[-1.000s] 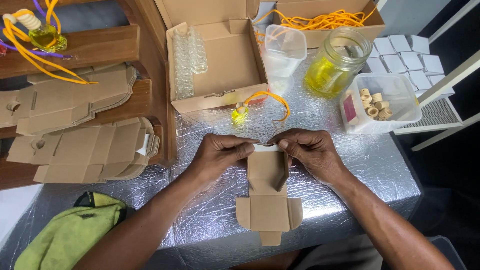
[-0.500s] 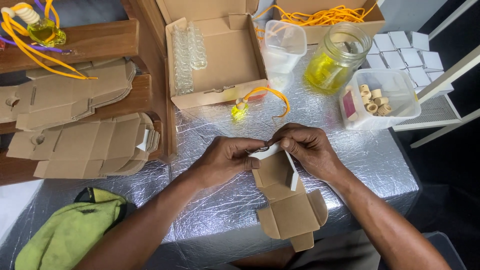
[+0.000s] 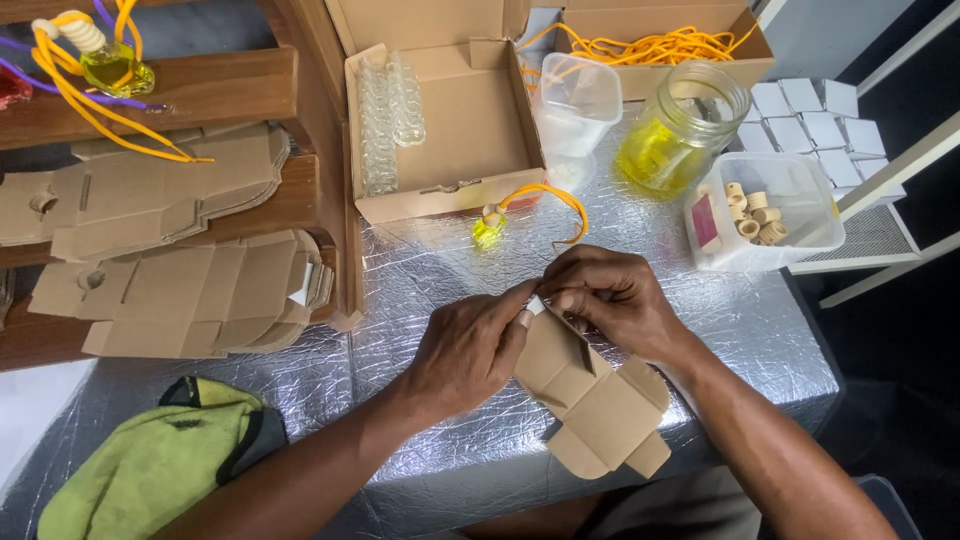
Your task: Assembling a perfume bottle by threading a cord through a wooden cap and packaging it into a small cardboard box.
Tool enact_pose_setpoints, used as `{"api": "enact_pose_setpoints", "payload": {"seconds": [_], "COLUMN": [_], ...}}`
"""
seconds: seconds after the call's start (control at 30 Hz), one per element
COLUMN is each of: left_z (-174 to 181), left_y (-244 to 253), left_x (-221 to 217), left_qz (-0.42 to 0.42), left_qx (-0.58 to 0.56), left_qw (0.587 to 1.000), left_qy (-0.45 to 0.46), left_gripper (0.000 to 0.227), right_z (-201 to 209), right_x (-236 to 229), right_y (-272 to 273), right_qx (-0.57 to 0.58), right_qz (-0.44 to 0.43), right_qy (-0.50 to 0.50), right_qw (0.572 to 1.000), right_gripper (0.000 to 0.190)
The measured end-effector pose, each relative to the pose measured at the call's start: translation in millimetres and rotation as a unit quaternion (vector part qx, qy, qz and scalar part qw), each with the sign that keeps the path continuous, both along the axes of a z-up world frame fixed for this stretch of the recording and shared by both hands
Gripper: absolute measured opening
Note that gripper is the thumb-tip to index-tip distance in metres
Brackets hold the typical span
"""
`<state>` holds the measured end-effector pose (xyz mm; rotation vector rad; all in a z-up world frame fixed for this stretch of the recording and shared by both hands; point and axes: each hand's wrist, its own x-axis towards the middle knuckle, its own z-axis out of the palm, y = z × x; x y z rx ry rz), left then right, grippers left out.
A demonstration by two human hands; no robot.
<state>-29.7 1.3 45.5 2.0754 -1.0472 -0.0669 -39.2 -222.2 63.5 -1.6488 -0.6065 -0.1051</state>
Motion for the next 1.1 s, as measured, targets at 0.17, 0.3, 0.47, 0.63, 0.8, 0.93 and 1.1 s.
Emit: {"api": "enact_pose_setpoints", "payload": {"seconds": [0.17, 0.3, 0.47, 0.63, 0.8, 0.93, 1.1], "left_z": [6, 7, 16, -1, -21, -24, -12], "left_y": [2, 3, 2, 3, 2, 1, 0], "left_x": [-7, -9, -6, 2, 4, 2, -1], "left_qz": [0.034, 0.055, 0.058, 0.053, 0.127, 0.157, 0.165], "left_qx": [-0.033, -0.056, -0.092, -0.134, -0.172, -0.188, -0.212], "left_qw": [0.997, 0.993, 0.989, 0.983, 0.967, 0.961, 0.956], "left_qy": [0.054, 0.087, 0.097, 0.117, 0.137, 0.129, 0.117], "left_gripper": [0.041, 0.040, 0.043, 0.044, 0.037, 0.031, 0.032], "right_z": [3, 40, 61, 83, 71, 51, 24], "right_x": [5, 1, 5, -3, -39, -63, -65], "right_y": [-23, -19, -12, 7, 20, 58, 95], "right_qx": [-0.068, -0.134, -0.180, -0.226, -0.278, -0.278, -0.354], "right_qz": [0.115, 0.199, 0.187, 0.167, -0.197, -0.248, -0.284], "right_qy": [0.101, 0.109, 0.113, 0.119, -0.006, 0.006, -0.014], "right_qw": [0.986, 0.965, 0.959, 0.952, 0.940, 0.928, 0.891], "right_gripper": [0.077, 0.106, 0.123, 0.112, 0.072, 0.079, 0.079]}}
